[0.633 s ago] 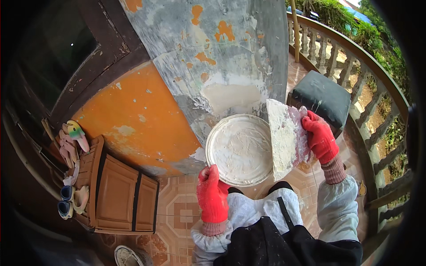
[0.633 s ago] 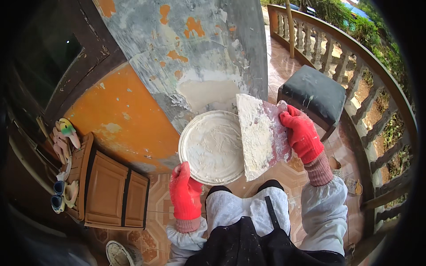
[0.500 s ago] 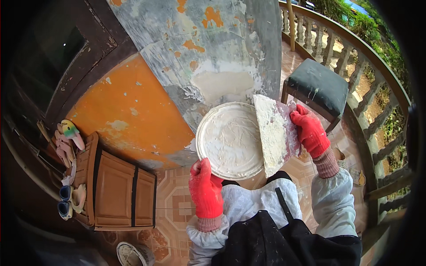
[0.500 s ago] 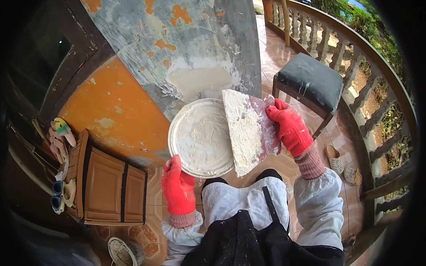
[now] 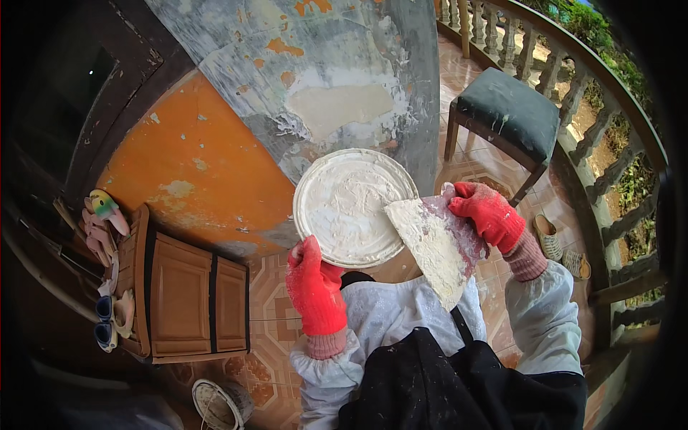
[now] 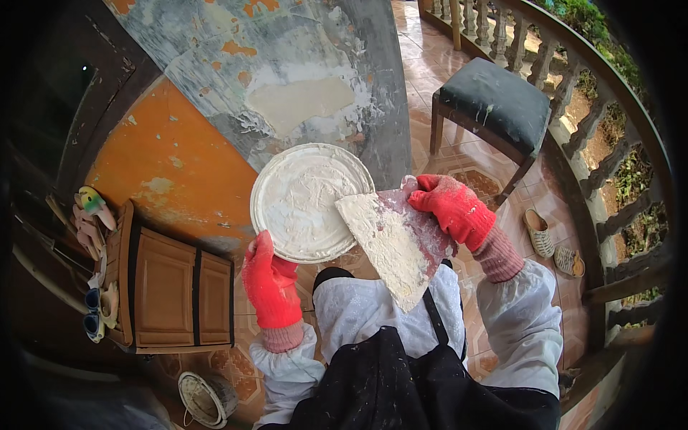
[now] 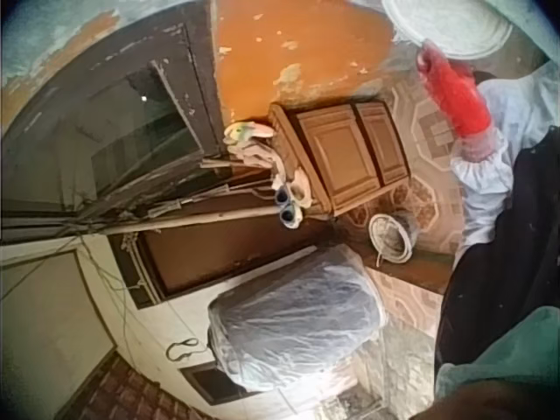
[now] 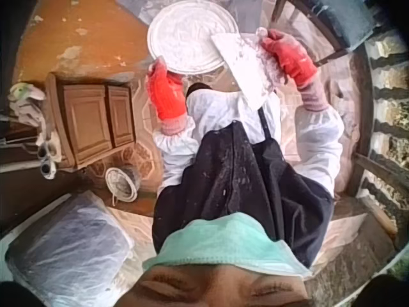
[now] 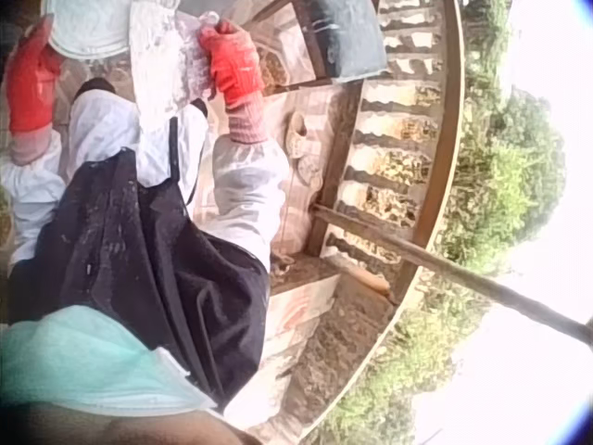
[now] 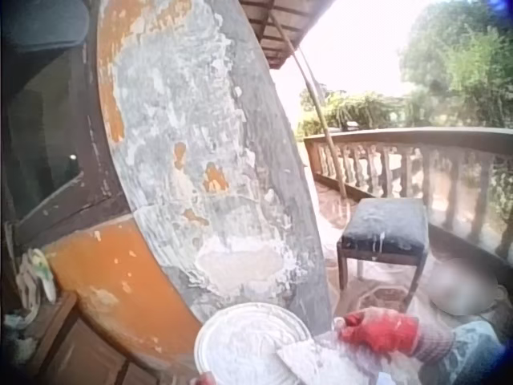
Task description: The person applies plaster to an outdoor pillar using a putty knife and a small bucket lid. They scrape plaster from the lid onto the knife and smooth it over cracks and uneven surfaces on the concrete pillar.
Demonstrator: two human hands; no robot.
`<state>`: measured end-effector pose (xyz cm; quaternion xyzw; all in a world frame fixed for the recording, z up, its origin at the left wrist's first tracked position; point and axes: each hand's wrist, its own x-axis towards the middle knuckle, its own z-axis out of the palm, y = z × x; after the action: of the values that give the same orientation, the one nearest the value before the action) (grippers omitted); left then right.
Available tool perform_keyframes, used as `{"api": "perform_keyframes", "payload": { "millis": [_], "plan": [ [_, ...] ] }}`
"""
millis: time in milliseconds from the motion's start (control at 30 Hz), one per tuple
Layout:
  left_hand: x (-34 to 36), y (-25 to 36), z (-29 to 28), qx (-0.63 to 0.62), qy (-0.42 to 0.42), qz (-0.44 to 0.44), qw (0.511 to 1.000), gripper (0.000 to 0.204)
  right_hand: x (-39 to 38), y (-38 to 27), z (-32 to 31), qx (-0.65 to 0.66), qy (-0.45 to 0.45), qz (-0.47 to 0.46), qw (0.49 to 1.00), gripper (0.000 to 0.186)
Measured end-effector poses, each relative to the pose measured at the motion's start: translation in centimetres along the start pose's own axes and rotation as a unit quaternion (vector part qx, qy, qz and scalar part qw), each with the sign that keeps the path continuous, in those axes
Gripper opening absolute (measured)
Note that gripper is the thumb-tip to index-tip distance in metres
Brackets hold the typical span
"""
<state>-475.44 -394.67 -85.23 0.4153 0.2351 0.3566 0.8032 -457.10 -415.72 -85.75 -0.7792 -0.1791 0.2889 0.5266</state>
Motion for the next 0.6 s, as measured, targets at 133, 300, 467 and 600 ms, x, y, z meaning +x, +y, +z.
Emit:
{"api": "perform_keyframes", "payload": {
  "millis": [133,300,467,600],
  "plan": [
    [0.5,-2.5,-0.2,0.002,0.006,0.001,1.000,0.027,-0.7,2.0,-0.9,0.017,-0.003,-0.011,1.000,0.024],
    [0.3,-4.2,-1.1,0.004,0.020,-0.013,1.000,0.022,-2.0,5.3,-1.4,0.003,-0.021,0.060,0.998,0.023],
    [-0.3,-4.7,-2.6,0.011,0.047,0.006,0.999,0.029,-3.2,9.6,-2.8,-0.086,-0.032,0.114,0.989,0.025],
    [-1.3,-4.9,-4.2,0.033,0.047,0.030,0.998,0.033,-3.8,15.3,-5.2,0.148,0.026,0.112,0.982,0.026]
  ]
}}
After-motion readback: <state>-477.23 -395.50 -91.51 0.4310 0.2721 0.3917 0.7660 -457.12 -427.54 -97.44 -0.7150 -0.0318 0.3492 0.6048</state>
